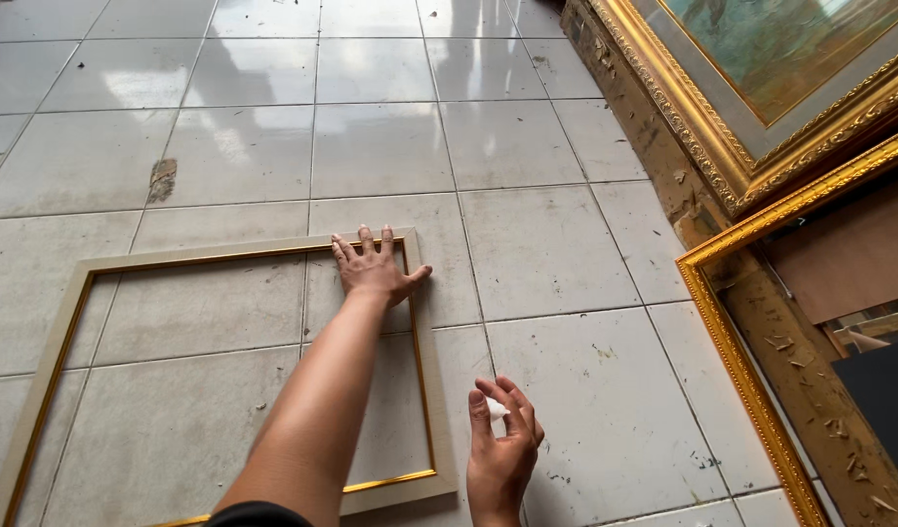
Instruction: The person assembles a rectangular picture frame on the floor. They apply glue to the mitered corners, insert metal corner brackets, and hammer them in to secure the joints. The person flips the frame to work on different corners and finishes by placing the assembled frame against a wall.
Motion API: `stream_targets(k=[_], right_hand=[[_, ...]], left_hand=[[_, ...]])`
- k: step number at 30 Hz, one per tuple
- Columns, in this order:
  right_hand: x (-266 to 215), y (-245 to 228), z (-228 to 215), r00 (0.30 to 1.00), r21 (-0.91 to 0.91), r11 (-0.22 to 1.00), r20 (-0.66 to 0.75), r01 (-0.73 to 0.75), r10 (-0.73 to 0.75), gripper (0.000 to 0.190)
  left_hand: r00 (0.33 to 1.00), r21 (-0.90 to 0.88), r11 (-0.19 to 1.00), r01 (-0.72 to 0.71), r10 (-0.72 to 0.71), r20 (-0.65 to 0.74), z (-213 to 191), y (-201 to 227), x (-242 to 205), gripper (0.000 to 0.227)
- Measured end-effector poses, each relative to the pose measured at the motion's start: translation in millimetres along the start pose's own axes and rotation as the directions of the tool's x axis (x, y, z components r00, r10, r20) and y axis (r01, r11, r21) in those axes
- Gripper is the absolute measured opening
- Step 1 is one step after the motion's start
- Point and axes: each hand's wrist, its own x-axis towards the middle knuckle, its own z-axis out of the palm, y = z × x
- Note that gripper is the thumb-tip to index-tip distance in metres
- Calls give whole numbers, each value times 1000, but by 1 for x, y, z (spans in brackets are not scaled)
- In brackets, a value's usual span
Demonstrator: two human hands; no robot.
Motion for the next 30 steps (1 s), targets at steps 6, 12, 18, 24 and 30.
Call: stream_targets(k=[6, 12, 18, 24, 30], right_hand=[[-5, -11, 1, 999, 0, 1000, 45, -14, 14, 32], [-6, -4, 6, 998, -22, 998, 17, 61, -60, 31], [-7, 18, 14, 946, -54, 945, 3, 322, -323, 33], [-23, 50, 25, 945, -91, 954, 196, 285, -263, 41], [-62, 67, 14, 770, -117, 821, 440, 559, -462, 36]], left_hand=[[971, 57, 971, -232, 235, -45, 4, -35, 5, 123], [859, 135, 850, -509, 511, 19, -7, -63, -56, 123], [633, 177, 612, -771, 767, 105, 8, -101, -133, 132], [509, 314, 437, -843, 836, 203, 3, -139, -273, 140], [482, 386, 355, -851, 820, 308, 32, -193, -376, 144]])
